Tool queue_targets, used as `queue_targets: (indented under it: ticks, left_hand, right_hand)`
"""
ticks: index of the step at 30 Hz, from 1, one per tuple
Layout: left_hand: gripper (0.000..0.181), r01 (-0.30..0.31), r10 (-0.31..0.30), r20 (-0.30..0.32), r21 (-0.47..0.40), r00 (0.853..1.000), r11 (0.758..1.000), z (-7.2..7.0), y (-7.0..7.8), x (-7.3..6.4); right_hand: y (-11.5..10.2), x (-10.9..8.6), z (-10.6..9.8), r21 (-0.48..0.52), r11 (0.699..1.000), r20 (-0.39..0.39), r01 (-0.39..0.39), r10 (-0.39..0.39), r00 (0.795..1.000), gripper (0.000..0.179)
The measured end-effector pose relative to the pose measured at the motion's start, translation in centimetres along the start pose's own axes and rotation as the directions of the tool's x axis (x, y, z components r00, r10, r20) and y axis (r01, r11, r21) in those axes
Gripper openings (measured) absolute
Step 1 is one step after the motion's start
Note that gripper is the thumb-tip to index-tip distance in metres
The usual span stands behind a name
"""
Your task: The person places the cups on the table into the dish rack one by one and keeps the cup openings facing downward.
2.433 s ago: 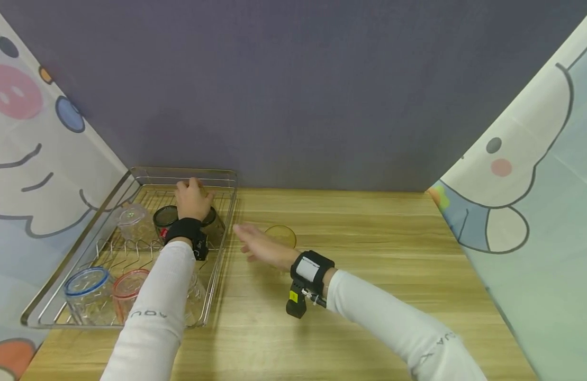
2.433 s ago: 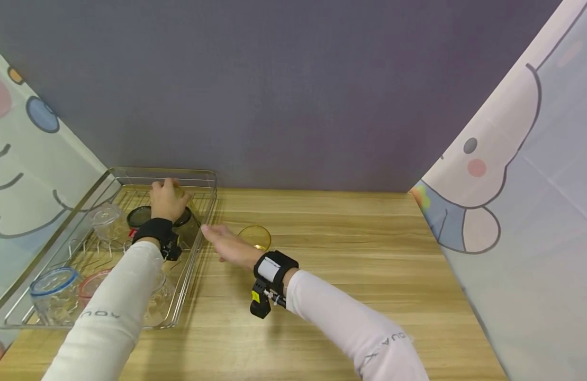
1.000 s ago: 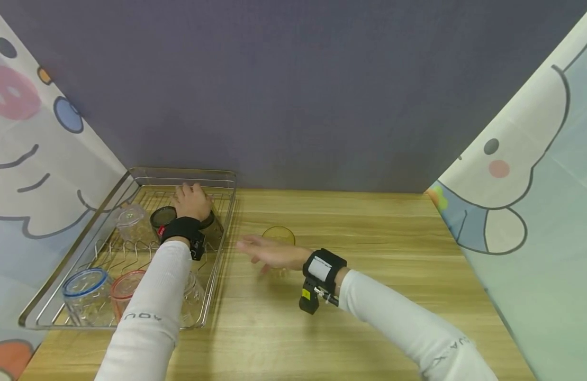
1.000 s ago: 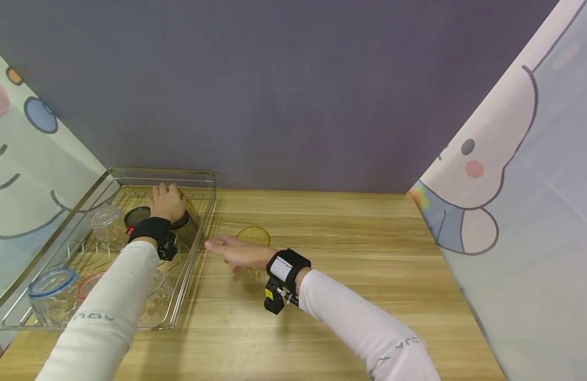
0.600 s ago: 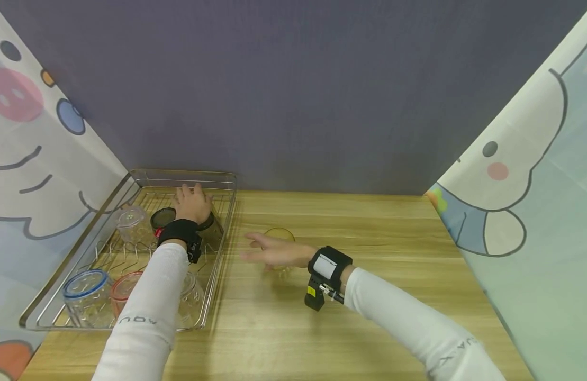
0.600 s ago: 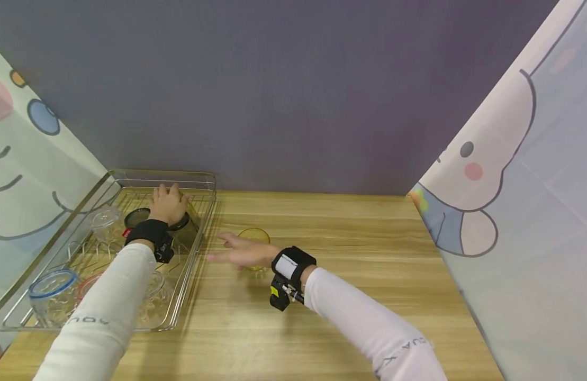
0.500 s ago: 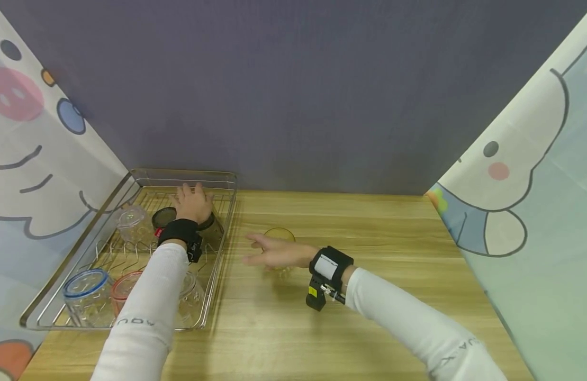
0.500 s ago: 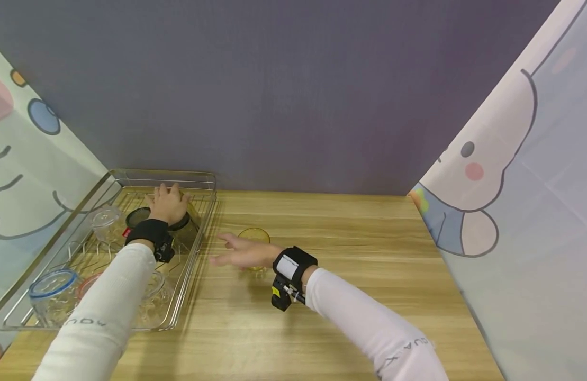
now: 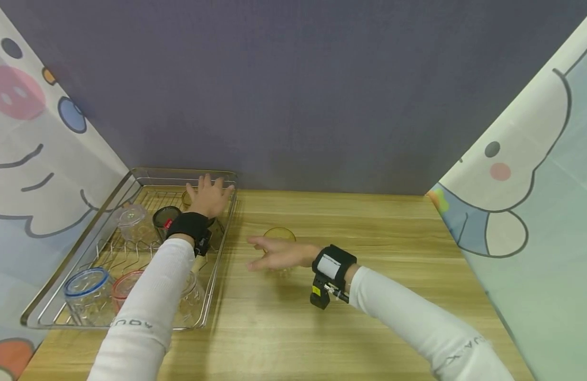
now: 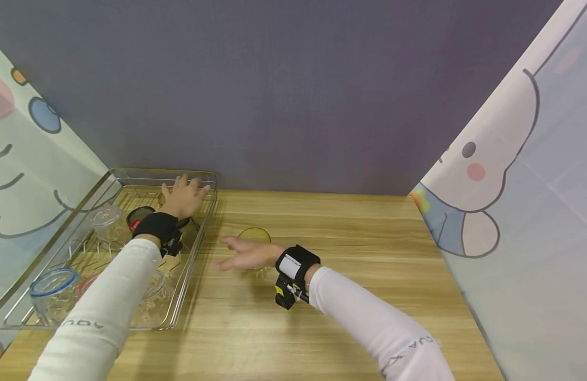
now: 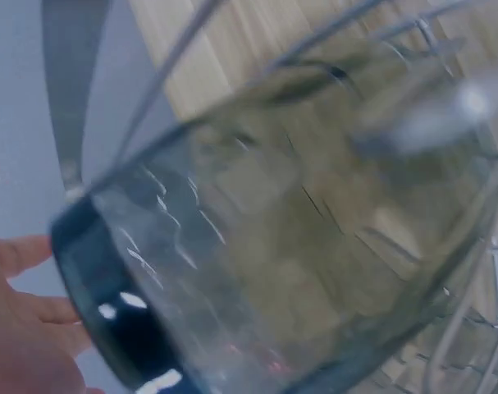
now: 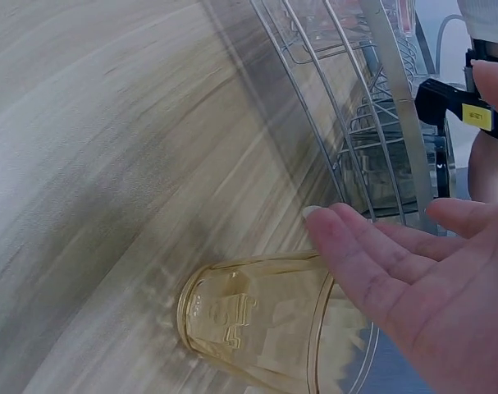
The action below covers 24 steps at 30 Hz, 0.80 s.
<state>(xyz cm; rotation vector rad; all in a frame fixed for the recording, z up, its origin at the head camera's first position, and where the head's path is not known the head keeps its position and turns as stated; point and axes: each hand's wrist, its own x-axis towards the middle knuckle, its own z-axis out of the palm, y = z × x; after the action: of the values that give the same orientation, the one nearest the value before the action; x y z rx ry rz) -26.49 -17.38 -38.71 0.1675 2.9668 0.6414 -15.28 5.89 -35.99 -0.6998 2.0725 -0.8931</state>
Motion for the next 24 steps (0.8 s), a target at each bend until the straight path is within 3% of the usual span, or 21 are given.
queue_targets:
  ticks: [7,12,17,24]
  left_hand:
    - [0.066,-0.023,0.023,0.029,-0.005,0.999,1.0,-0.3,1.1,-0.1]
    - [0.067,-0.058,0.058,0.033,-0.024,0.998,0.998,-0.9,1.5,-0.7]
    - [0.062,-0.141,0.141,-0.002,-0.043,0.99,0.989,-1.4,1.9,-1.8]
    - [0.055,-0.273,0.272,-0.022,-0.028,0.962,0.962,-0.1,1.3,-3.4]
  right_hand:
    - [0.3,-0.4,-0.3,0.006,1.0,0.009,0.007,-0.007,1.0,0.079]
    - [0.6,-1.1,-1.2,0.076,0.997,-0.017,-0.007,0.008,1.0,0.074]
    - [1.6,-2.2,-2.6,0.106,0.994,-0.069,-0.009,0.017,0.997,0.073]
    - [4.4,-4.7,-4.7,0.208,0.976,-0.175,0.064,-0.027,0.984,0.063]
